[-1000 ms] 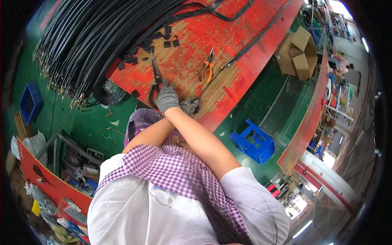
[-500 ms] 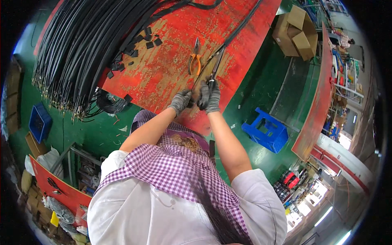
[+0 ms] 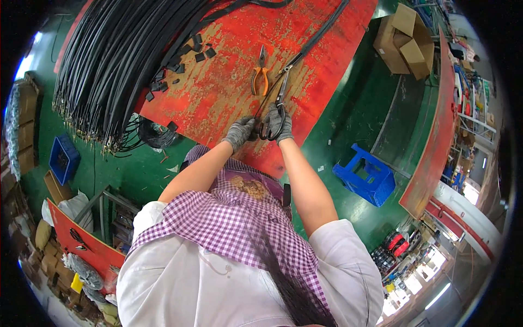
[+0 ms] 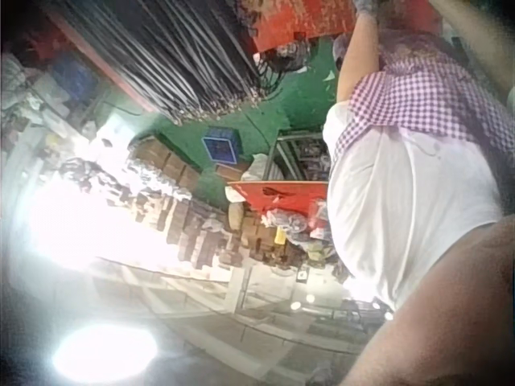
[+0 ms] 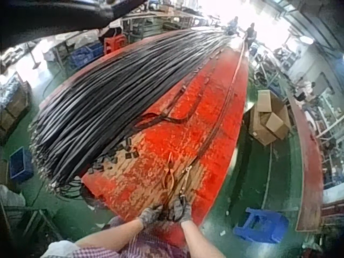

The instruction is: The person strips the outer insulation from black cables using pliers and cuts the insulation with scissors. They repeatedly measure, strip, and cut sections of cable on a red workbench, handling the cables and tools one at a time.

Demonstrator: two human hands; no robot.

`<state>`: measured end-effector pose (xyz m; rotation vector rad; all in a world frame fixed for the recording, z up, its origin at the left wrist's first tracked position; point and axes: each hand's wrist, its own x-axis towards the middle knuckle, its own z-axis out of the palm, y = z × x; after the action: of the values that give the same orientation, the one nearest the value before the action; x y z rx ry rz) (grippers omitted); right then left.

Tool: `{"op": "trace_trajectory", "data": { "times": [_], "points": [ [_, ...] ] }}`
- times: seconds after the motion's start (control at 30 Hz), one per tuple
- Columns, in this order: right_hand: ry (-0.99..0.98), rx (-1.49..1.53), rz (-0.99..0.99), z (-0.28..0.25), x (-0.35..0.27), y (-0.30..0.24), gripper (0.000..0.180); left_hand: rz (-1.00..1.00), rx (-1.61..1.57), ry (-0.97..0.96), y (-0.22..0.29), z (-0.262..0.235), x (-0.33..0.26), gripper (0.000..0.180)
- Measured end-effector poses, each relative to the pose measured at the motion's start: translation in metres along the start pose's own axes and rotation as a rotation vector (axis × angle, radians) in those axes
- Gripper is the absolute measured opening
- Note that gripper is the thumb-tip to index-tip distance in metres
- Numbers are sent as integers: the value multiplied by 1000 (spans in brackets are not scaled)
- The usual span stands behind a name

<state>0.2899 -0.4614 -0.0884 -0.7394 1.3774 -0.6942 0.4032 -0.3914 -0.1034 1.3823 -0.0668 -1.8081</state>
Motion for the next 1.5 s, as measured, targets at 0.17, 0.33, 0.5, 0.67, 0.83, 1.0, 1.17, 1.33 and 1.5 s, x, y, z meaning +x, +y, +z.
{"op": "trace_trajectory", "data": {
  "times": [0.17, 0.33, 0.5, 0.67, 0.83, 1.0, 1.17, 1.33, 1.5],
  "points": [
    [24, -301, -161, -10, 15, 25, 16, -17, 50, -57, 1, -4, -5, 23],
    [-98, 278, -26, -13, 34, 39, 14, -51, -1, -82, 3, -6, -10, 23],
    [-53, -6, -119, -1, 15, 16, 18, -69, 41, -109, -2, -13, -15, 23],
    [34, -218, -56, 15, -7, -15, 21, -78, -48, -106, -14, -16, -28, 23],
    [38, 39, 51, 26, -10, -16, 24, -144, -84, -83, -22, -14, -44, 21],
    [14, 159, 24, 34, -10, -13, 24, -160, -175, -64, -25, -16, -53, 20],
    [40, 160, 61, 38, -11, -16, 23, -162, -160, -34, -23, -19, -62, 20],
    [31, 197, 35, 36, -5, -9, 21, -138, -22, -34, -16, -21, -65, 20],
    [-73, -15, 37, 9, -19, -9, 11, -104, -8, -4, -11, -27, -64, 18]
  ]
}}
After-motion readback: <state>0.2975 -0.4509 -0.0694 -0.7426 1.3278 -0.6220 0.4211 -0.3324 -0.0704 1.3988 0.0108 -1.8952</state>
